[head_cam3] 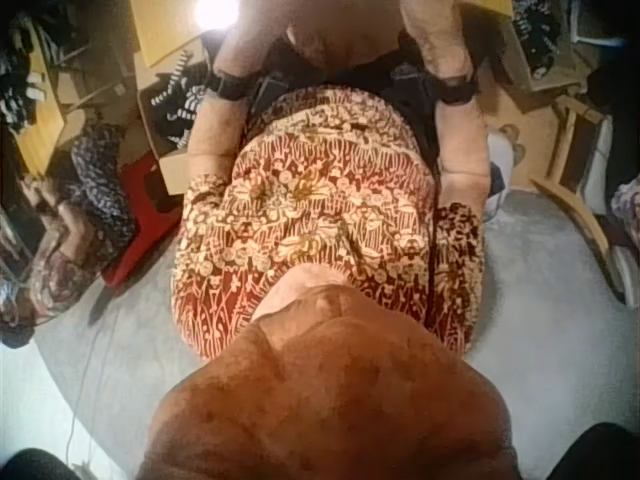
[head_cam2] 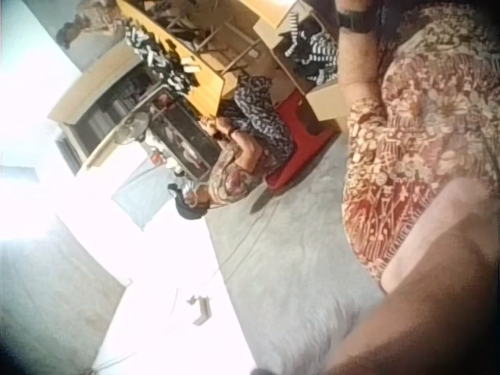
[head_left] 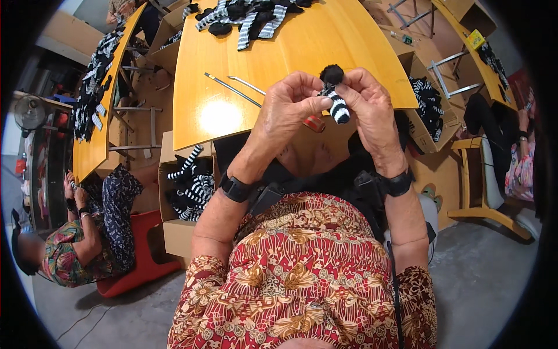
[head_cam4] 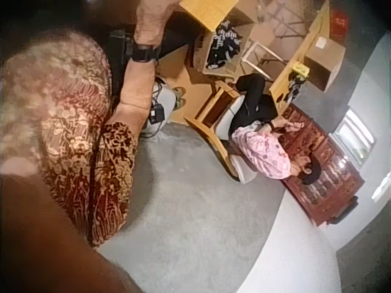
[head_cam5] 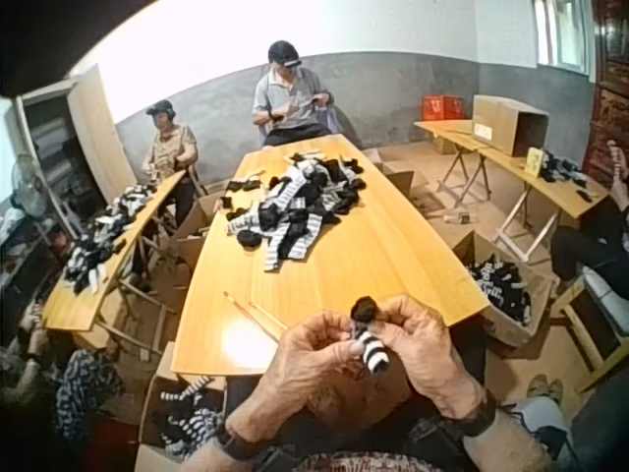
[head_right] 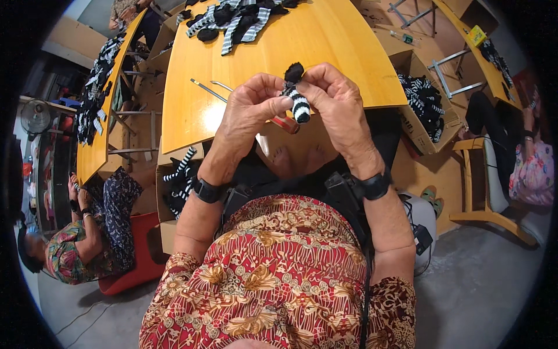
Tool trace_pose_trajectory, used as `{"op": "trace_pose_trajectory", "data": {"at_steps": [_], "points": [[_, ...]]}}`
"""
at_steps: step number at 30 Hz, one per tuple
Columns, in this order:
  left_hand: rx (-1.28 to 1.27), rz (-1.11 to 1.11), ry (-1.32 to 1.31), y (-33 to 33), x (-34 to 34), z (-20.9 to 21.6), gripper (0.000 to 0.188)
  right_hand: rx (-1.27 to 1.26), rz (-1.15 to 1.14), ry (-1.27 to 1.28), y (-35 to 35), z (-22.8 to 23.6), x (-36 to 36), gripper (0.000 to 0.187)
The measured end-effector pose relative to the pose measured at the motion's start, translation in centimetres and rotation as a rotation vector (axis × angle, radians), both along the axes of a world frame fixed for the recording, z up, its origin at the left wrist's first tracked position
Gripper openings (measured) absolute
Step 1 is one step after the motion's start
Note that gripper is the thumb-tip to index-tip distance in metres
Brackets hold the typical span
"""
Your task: The person uses a red-handled metal tool to pull the toe of a black and white striped sock over the tool's shaft, turning the sock inside out. They then remove the sock and repeat the process with another sock from a pile on the table.
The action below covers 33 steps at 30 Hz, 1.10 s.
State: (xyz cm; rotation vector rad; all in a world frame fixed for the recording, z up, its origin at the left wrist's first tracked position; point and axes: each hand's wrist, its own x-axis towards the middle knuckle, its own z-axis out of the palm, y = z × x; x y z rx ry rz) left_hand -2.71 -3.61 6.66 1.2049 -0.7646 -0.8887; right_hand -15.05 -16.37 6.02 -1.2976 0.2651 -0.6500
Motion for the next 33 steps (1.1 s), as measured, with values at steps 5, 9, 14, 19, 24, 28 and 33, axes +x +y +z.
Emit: {"op": "trace_pose_trajectory", "data": {"at_steps": [5,9,14,19,24,28,33], "points": [[-0.005,0.059,0.064,-0.2,-0.5,-0.2,0.012,-0.504,-0.272,0.071,1.4,0.9,0.5,0.008],[-0.082,0.155,0.157,-0.6,-1.4,-0.8,0.009,-0.262,-0.161,0.044,1.8,0.6,0.6,0.008],[-0.159,0.374,-0.207,-1.0,-1.5,-1.8,0.008,0.287,0.184,0.045,0.8,0.1,0.1,0.018],[-0.138,0.383,-0.28,-1.0,-1.6,-1.2,0.007,0.246,0.211,0.035,-0.1,-0.2,-0.3,0.014],[-0.073,0.058,0.373,0.2,-0.5,-0.1,0.015,0.036,0.045,0.016,0.3,1.2,-0.5,0.008],[-0.038,-0.068,0.381,0.5,0.3,-0.7,0.013,-0.067,-0.033,0.057,0.9,1.2,-0.7,0.008],[-0.03,0.073,0.168,0.0,-0.9,-1.2,0.011,0.077,-0.061,0.033,1.6,0.6,-0.9,0.008]]}}
